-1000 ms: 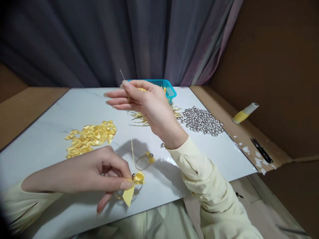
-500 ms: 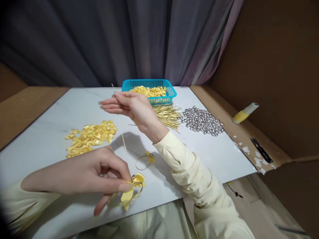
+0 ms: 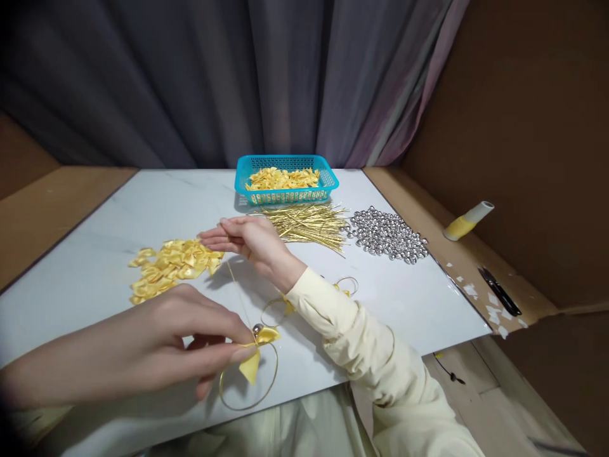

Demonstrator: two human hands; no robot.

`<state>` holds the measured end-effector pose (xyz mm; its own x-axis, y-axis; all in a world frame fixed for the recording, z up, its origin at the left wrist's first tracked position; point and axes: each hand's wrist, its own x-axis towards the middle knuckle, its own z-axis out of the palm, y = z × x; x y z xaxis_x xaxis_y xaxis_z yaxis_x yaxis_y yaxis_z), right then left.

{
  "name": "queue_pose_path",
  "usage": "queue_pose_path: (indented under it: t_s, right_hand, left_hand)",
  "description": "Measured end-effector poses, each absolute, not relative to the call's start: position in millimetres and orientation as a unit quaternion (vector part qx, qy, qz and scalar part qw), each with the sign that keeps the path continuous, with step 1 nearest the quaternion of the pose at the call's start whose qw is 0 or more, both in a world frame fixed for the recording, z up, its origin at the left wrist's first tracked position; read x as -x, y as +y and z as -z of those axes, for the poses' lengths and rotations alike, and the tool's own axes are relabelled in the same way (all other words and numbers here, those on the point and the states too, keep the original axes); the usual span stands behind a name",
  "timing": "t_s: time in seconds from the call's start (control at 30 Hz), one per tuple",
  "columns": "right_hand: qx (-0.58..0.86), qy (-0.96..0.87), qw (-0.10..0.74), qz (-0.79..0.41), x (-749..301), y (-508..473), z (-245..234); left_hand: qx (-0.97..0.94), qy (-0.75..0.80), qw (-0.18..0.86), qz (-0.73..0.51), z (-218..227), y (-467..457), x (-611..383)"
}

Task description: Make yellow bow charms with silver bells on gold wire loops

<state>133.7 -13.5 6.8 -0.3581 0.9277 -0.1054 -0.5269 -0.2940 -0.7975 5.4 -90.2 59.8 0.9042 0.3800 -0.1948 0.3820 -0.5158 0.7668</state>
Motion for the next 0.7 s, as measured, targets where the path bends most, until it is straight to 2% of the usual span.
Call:
queue_pose_path:
  t_s: [0.1,0.33,0.7]
  right_hand:
    - [0.304,-0.333,0.485,-0.750,-138,-15,0]
    - [0.313,-0.327,0.500,-0.738,-151,-16,8]
    - [0.253,-0.367,0.608,-0.657,-187,-15,-24]
  left_hand:
    - [-0.902,0.215,0.375,-0.021,-61,-93,-4]
    - [-0.927,0.192,0.318,-0.057,-64,-95,-4]
    - [-0.925,0.186,0.331,-0.015,-60,-94,-5]
